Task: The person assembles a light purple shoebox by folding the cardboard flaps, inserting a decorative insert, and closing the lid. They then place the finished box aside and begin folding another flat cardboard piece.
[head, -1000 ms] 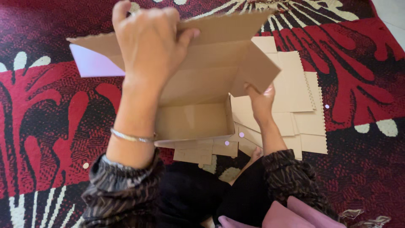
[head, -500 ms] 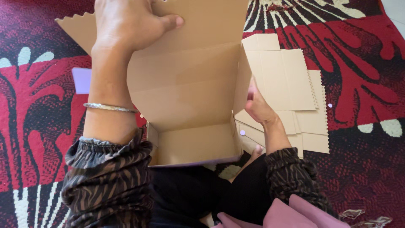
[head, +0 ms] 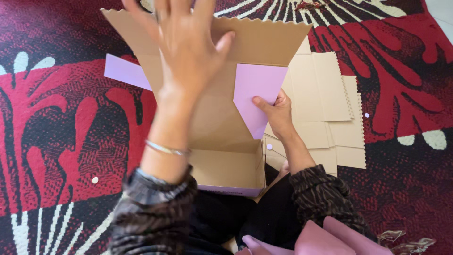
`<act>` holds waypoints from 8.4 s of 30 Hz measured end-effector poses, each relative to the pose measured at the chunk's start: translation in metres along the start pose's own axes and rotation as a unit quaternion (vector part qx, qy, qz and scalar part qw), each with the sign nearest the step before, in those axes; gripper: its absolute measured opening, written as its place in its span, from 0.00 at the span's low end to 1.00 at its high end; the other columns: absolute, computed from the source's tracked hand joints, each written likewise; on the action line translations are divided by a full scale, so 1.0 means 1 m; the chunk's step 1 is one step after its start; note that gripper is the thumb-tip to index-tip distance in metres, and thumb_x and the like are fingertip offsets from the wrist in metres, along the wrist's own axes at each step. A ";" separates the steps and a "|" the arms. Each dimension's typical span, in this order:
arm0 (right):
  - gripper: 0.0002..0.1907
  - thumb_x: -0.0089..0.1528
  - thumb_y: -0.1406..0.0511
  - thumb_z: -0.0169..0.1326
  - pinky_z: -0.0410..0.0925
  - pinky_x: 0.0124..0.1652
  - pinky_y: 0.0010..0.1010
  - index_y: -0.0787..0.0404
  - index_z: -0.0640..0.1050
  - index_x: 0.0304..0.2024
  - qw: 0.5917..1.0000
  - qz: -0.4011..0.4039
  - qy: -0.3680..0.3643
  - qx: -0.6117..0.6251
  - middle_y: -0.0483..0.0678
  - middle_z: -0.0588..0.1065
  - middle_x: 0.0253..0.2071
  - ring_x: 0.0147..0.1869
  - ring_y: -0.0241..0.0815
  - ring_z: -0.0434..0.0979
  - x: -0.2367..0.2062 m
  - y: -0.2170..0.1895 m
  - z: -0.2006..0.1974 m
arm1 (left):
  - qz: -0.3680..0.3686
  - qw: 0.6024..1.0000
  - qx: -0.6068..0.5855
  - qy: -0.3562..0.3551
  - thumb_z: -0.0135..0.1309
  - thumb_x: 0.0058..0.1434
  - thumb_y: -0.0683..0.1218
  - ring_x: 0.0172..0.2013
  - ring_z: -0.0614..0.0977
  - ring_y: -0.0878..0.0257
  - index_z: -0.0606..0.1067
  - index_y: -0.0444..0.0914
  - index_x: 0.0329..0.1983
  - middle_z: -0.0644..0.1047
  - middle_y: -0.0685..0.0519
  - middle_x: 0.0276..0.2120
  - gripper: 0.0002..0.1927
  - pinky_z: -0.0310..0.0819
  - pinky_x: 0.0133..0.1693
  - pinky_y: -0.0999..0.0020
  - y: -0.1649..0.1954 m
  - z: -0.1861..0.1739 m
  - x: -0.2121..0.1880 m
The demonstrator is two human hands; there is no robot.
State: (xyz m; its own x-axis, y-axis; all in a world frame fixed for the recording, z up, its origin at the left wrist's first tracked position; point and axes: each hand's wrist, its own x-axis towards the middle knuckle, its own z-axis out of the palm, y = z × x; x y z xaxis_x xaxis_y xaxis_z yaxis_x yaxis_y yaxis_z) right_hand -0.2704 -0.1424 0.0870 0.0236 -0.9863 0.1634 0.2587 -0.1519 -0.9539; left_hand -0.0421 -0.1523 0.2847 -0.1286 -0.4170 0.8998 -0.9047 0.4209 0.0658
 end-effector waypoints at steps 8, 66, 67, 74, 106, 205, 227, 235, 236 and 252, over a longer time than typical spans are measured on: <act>0.18 0.63 0.69 0.59 0.70 0.51 0.24 0.61 0.75 0.56 0.996 0.014 -0.088 -0.029 0.41 0.77 0.47 0.50 0.30 0.75 0.004 0.007 -0.026 | -0.458 0.824 -0.331 -0.029 0.60 0.61 0.41 0.44 0.74 0.59 0.71 0.37 0.62 0.77 0.50 0.54 0.25 0.72 0.48 0.65 0.088 0.024 -0.126; 0.34 0.55 0.63 0.63 0.71 0.54 0.34 0.67 0.70 0.62 0.947 0.302 -0.089 -0.064 0.53 0.76 0.55 0.57 0.43 0.76 -0.013 -0.027 -0.036 | -0.682 0.260 -0.679 -0.076 0.60 0.60 0.48 0.43 0.81 0.60 0.71 0.38 0.58 0.78 0.51 0.47 0.24 0.79 0.46 0.59 0.160 0.035 -0.206; 0.34 0.55 0.64 0.64 0.71 0.54 0.34 0.67 0.70 0.62 0.947 0.305 -0.083 -0.058 0.53 0.76 0.55 0.57 0.43 0.76 -0.014 -0.028 -0.037 | -0.671 0.269 -0.685 -0.088 0.61 0.61 0.48 0.43 0.81 0.59 0.70 0.37 0.59 0.78 0.50 0.47 0.25 0.79 0.47 0.58 0.160 0.034 -0.205; 0.32 0.57 0.65 0.62 0.75 0.50 0.36 0.65 0.69 0.63 0.946 0.315 -0.079 0.005 0.54 0.76 0.54 0.53 0.43 0.80 -0.011 -0.031 -0.042 | -0.575 0.516 -0.632 -0.067 0.57 0.67 0.49 0.45 0.78 0.64 0.75 0.31 0.55 0.79 0.50 0.46 0.19 0.72 0.49 0.68 0.128 0.033 -0.221; 0.20 0.57 0.67 0.59 0.75 0.42 0.34 0.69 0.78 0.50 0.942 0.311 0.071 -0.106 0.55 0.80 0.42 0.41 0.45 0.82 0.017 -0.014 -0.072 | -0.478 0.608 -0.610 -0.171 0.60 0.56 0.38 0.56 0.79 0.59 0.68 0.35 0.63 0.78 0.48 0.55 0.30 0.72 0.60 0.61 -0.171 0.021 -0.212; 0.26 0.64 0.71 0.56 0.66 0.53 0.30 0.65 0.69 0.64 0.949 0.021 -0.015 -0.313 0.53 0.73 0.55 0.56 0.37 0.71 0.011 -0.054 -0.049 | -0.503 0.795 -0.340 -0.010 0.52 0.65 0.38 0.41 0.84 0.63 0.76 0.35 0.44 0.81 0.47 0.45 0.06 0.82 0.44 0.69 -0.145 0.009 -0.278; 0.22 0.59 0.72 0.52 0.72 0.46 0.28 0.68 0.73 0.57 0.971 -0.002 0.029 -0.238 0.47 0.74 0.50 0.51 0.37 0.76 0.019 -0.019 -0.100 | -0.661 0.631 -0.377 -0.154 0.49 0.66 0.38 0.40 0.84 0.63 0.75 0.37 0.51 0.81 0.49 0.46 0.12 0.82 0.43 0.69 -0.125 0.035 -0.288; 0.30 0.57 0.70 0.61 0.70 0.51 0.34 0.63 0.71 0.62 0.887 0.249 -0.078 -0.382 0.49 0.74 0.57 0.58 0.43 0.75 0.000 -0.050 -0.093 | -0.689 0.580 -0.389 -0.191 0.48 0.66 0.38 0.40 0.84 0.63 0.75 0.38 0.54 0.81 0.50 0.47 0.14 0.82 0.42 0.69 -0.129 0.032 -0.286; 0.31 0.56 0.71 0.62 0.71 0.51 0.36 0.61 0.71 0.62 0.872 0.268 -0.090 -0.399 0.48 0.74 0.58 0.58 0.44 0.75 -0.001 -0.049 -0.092 | -0.690 0.577 -0.386 -0.206 0.48 0.66 0.38 0.40 0.84 0.63 0.75 0.38 0.54 0.81 0.50 0.47 0.14 0.82 0.42 0.69 -0.128 0.033 -0.284; 0.40 0.58 0.71 0.61 0.66 0.58 0.26 0.49 0.65 0.72 0.882 0.238 -0.109 -0.392 0.46 0.75 0.62 0.61 0.33 0.74 0.004 0.001 -0.076 | -0.518 0.744 -0.364 0.215 0.53 0.75 0.35 0.49 0.74 0.64 0.69 0.35 0.67 0.75 0.48 0.57 0.19 0.65 0.46 0.73 -0.167 -0.119 -0.269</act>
State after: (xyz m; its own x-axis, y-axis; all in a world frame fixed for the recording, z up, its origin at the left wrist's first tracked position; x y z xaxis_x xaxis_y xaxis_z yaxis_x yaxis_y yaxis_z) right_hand -0.3435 -0.1515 0.0672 0.1563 -0.9277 -0.3390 -0.5748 0.1936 -0.7951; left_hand 0.1924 -0.0146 0.0827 0.7681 -0.5904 0.2478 0.0515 0.4427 0.8952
